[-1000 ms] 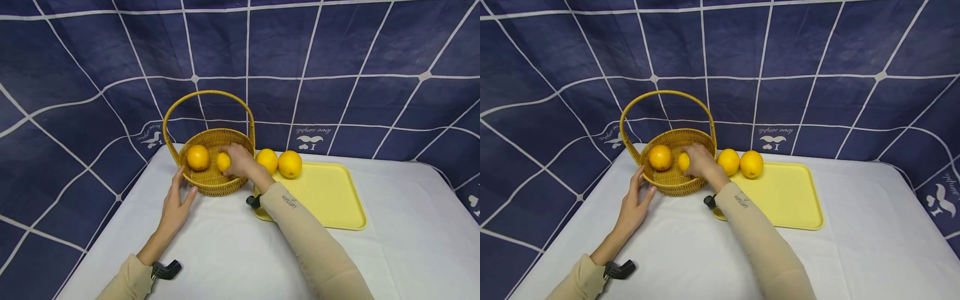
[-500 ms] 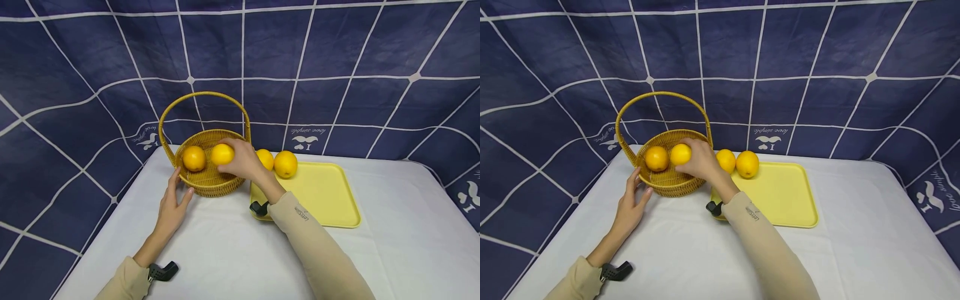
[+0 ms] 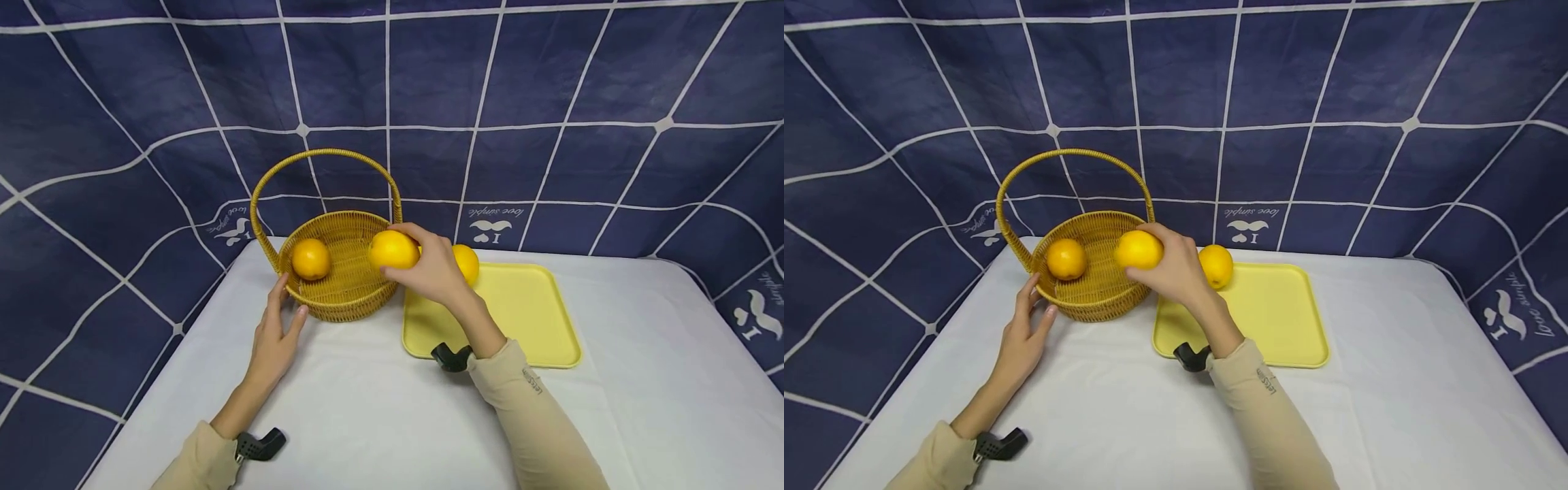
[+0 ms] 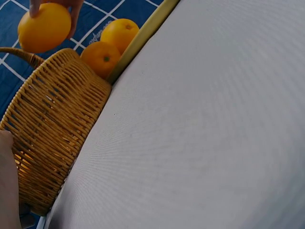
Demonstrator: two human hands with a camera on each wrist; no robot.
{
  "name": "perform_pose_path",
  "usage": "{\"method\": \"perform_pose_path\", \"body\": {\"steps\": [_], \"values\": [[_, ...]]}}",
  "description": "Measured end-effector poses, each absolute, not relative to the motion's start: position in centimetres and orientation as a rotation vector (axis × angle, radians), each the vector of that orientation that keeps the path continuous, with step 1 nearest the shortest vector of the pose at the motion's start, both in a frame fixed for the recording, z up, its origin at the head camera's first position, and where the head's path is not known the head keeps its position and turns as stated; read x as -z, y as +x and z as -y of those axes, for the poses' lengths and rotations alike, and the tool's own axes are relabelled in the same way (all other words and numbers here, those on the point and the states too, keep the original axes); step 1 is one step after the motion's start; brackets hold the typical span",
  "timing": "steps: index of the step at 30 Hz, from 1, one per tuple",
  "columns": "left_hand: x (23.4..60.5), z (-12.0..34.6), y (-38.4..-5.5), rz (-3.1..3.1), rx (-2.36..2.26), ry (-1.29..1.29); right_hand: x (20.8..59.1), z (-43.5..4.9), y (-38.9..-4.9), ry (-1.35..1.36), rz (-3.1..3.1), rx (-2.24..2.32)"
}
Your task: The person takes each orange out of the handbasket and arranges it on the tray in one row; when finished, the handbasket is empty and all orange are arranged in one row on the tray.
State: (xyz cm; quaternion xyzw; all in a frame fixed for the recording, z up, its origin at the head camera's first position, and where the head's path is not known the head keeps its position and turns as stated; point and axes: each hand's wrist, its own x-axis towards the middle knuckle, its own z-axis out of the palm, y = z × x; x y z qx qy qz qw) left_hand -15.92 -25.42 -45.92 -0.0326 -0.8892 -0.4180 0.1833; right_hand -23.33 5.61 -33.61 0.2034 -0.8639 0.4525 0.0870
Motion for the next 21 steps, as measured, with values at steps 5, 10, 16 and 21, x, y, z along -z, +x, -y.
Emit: {"method": "perform_pose_path", "body": {"steps": [5,10,16,21], "values": [[46.0,25.5,-15.8,2.509,1.186,-0.083,33.3,-6.6,-23.5,0.521,2.562,-1.363],[46.2,25.6,-15.8,2.521,1.186,-0.066,33.3,-8.3,-24.1,0.361,2.555,-1.408],[46.0,25.6,-15.9,2.519,1.181,-0.071,32.8,-11.1,-24.5,0.150,2.541,-1.410],[45.9,25.5,-15.9,2.525,1.180,-0.074,32.5,-13.2,-24.8,0.035,2.552,-1.382]]}}
